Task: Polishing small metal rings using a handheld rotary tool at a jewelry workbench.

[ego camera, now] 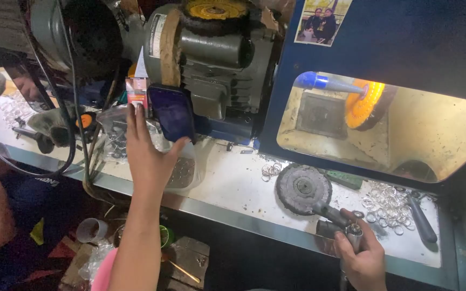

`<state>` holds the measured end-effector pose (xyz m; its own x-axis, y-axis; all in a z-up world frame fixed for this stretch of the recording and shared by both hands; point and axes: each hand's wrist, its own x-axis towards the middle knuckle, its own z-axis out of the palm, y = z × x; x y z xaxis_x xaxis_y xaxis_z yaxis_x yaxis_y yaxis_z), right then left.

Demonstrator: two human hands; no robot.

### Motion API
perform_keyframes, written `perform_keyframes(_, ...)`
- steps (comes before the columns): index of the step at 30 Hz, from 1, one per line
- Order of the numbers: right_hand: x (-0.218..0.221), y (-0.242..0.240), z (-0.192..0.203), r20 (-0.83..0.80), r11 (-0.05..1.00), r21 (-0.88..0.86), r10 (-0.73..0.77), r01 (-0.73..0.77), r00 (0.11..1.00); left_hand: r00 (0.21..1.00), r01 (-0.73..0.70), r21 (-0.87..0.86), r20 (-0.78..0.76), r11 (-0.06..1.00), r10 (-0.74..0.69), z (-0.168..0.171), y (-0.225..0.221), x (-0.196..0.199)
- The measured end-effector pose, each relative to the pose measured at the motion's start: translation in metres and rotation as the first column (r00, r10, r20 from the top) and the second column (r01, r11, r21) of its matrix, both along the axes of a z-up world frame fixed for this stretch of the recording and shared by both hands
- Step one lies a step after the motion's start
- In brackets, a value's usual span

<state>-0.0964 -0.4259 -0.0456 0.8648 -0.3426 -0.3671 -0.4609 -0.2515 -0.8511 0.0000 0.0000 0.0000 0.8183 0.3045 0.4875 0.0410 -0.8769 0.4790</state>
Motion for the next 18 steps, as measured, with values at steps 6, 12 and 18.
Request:
perform_keyframes(6, -0.003, -0.017, -0.042, 0.187, 0.991, 0.130, -0.042, 0.018, 0.981, 0.918, 0.269, -0.020, 0.308, 0.963, -0.250, -0.017, -0.050, -0.050)
perform_keyframes(12, 0.002, -0.016, -0.027, 0.279, 0.943, 0.313, 0.025, -0.115, 0.960, 0.637, 0.419, -0.777, -0.118, 0.470, -0.762, -0.022, -0.187, -0.062)
perform_keyframes(18, 0.000, -0.014, -0.026, 0.402, 0.945, 0.117, 0.236, -0.305, 0.884, 0.474, -0.302, -0.939, 0.004, -0.166, -0.880, -0.059, -0.229, -0.048)
